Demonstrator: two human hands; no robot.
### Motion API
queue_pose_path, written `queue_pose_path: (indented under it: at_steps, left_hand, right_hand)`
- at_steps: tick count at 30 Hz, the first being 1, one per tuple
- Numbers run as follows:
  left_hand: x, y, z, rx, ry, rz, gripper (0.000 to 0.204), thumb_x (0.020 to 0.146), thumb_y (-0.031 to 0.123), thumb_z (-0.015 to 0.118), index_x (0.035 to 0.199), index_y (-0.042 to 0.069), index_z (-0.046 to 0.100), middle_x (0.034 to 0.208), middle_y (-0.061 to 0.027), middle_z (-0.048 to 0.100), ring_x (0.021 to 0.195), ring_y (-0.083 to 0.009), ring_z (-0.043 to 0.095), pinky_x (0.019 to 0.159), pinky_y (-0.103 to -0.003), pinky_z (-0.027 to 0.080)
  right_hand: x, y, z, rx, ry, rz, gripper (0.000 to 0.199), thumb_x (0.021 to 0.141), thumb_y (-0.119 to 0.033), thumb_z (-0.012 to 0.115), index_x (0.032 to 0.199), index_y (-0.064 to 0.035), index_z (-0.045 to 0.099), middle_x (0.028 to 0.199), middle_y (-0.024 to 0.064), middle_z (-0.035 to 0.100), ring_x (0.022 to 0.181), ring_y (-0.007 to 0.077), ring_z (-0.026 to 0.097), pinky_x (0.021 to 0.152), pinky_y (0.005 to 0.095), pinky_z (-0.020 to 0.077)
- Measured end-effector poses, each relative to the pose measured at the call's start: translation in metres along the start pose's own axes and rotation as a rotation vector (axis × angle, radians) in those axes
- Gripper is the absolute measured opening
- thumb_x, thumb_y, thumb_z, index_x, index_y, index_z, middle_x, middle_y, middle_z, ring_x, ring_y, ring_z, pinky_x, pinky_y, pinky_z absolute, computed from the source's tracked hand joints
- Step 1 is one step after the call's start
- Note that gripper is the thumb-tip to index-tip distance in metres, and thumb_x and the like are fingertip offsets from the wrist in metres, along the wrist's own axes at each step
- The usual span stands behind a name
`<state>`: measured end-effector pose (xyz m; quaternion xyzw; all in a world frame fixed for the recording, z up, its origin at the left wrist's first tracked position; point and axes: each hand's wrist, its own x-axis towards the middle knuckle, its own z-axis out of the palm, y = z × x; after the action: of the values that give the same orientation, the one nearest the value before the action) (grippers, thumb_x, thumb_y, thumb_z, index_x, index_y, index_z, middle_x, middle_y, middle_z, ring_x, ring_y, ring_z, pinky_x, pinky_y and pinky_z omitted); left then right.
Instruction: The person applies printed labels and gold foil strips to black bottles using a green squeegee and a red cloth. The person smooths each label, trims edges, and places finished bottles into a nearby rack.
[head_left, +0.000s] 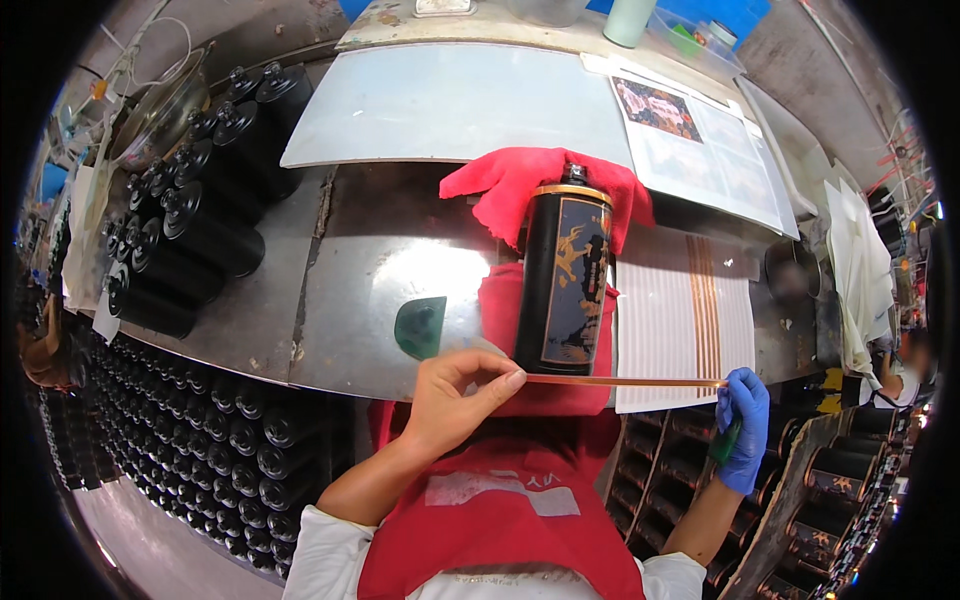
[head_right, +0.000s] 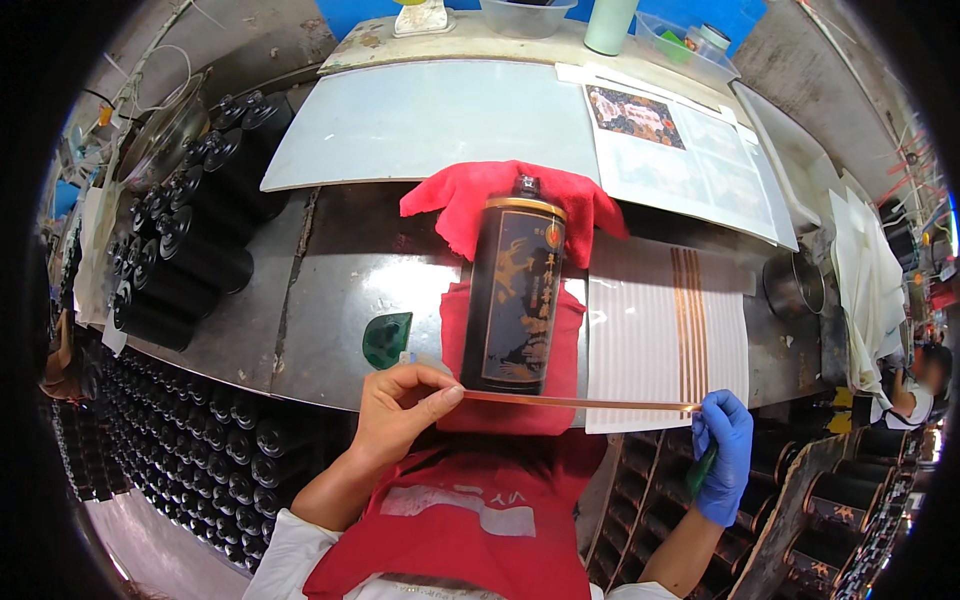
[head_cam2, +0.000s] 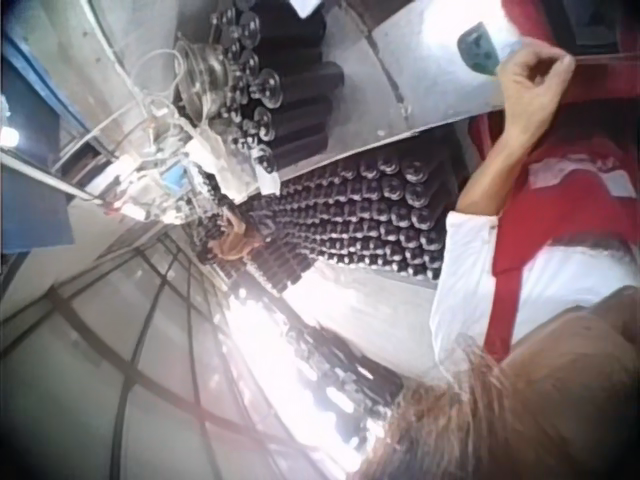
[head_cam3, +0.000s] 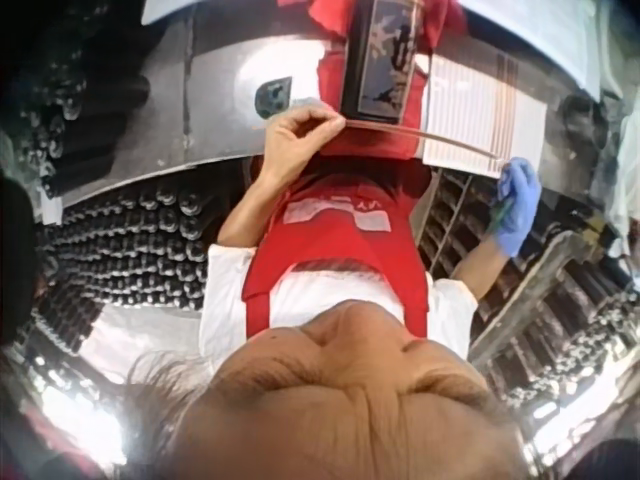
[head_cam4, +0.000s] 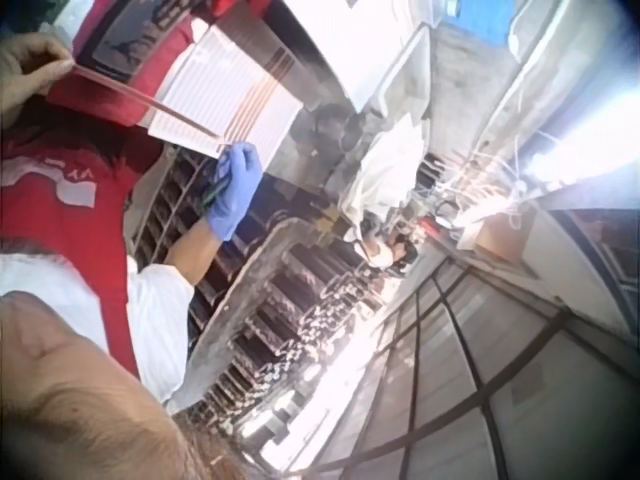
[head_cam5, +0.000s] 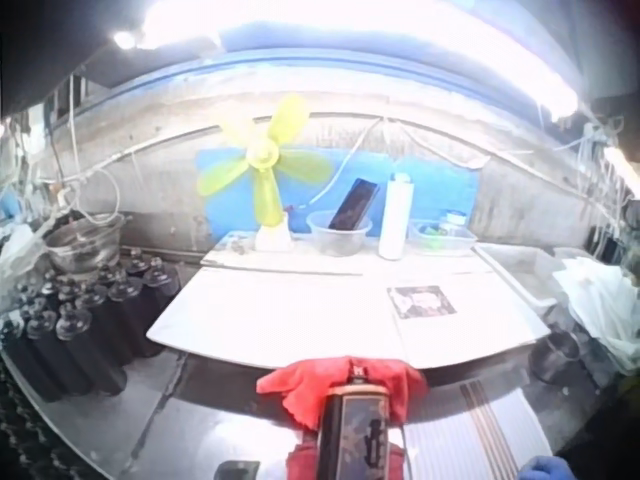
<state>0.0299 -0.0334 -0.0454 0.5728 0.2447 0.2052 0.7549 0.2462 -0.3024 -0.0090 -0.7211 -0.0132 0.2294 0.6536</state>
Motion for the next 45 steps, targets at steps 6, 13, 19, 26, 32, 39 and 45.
queue_pose_path:
  at_steps: [6,13,19,26,32,39,45]
  left_hand:
    - [0.005,-0.007,0.0,-0.011,-0.028,-0.039,0.006,0.08,0.001,0.068,0.083,-0.001,0.063,0.085,-0.003,0.059,0.076,-0.0067,0.053,0.067,-0.02,0.042]
    - [0.008,-0.015,0.0,-0.095,-0.015,-0.058,0.006,0.079,-0.001,0.067,0.082,0.0,0.062,0.084,-0.0026,0.058,0.074,-0.0066,0.053,0.065,-0.02,0.042]
    - [0.009,-0.015,-0.003,-0.13,-0.015,-0.086,0.005,0.08,-0.002,0.066,0.082,0.0,0.062,0.084,-0.0025,0.058,0.073,-0.0065,0.053,0.064,-0.019,0.042]
    - [0.011,-0.016,-0.003,-0.152,-0.026,-0.077,0.006,0.08,-0.001,0.066,0.082,0.0,0.061,0.083,-0.0021,0.058,0.072,-0.0062,0.053,0.063,-0.019,0.042]
    - [0.012,-0.012,-0.004,-0.171,-0.023,-0.099,0.007,0.08,0.0,0.067,0.081,0.001,0.06,0.083,-0.0017,0.057,0.071,-0.0055,0.052,0.061,-0.018,0.041]
    - [0.014,-0.016,-0.005,-0.193,-0.062,-0.102,0.01,0.081,0.002,0.067,0.085,0.001,0.058,0.085,-0.0013,0.056,0.067,-0.0042,0.051,0.055,-0.017,0.04]
    - [0.016,-0.007,-0.01,-0.323,-0.022,-0.249,0.018,0.08,0.005,0.068,0.091,0.002,0.055,0.075,0.0001,0.055,0.058,-0.0026,0.05,0.048,-0.017,0.038]
  right_hand:
    - [0.01,0.015,-0.008,-0.038,-0.002,0.021,0.009,0.085,-0.011,0.058,0.081,-0.0046,0.054,0.06,0.0005,0.054,0.042,0.0025,0.042,0.037,0.0141,0.0297]
    - [0.014,0.017,-0.007,-0.031,0.01,0.02,0.009,0.086,-0.012,0.058,0.081,-0.0048,0.054,0.06,-0.0001,0.053,0.043,0.0023,0.042,0.037,0.0143,0.0303]
    - [0.013,0.013,-0.003,-0.022,-0.002,-0.013,0.008,0.085,-0.011,0.058,0.081,-0.0048,0.054,0.059,0.0003,0.052,0.041,0.0027,0.041,0.036,0.0148,0.0299]
    - [0.016,0.014,-0.003,-0.006,-0.004,-0.022,0.008,0.085,-0.011,0.057,0.082,-0.0045,0.054,0.059,0.0007,0.052,0.041,0.0031,0.04,0.036,0.015,0.0298]
    - [0.016,0.014,0.001,0.009,0.029,-0.026,0.008,0.085,-0.011,0.058,0.083,-0.0049,0.054,0.059,0.0001,0.052,0.041,0.0029,0.041,0.036,0.0148,0.0303]
    - [0.027,0.028,-0.004,-0.004,0.003,0.034,0.008,0.085,-0.012,0.059,0.083,-0.0057,0.054,0.061,-0.0002,0.053,0.042,0.0028,0.043,0.036,0.0151,0.0317]
    - [0.028,0.031,-0.001,-0.003,-0.022,0.037,0.009,0.086,-0.013,0.059,0.083,-0.0061,0.054,0.061,0.0,0.054,0.042,0.0024,0.043,0.036,0.0153,0.032]
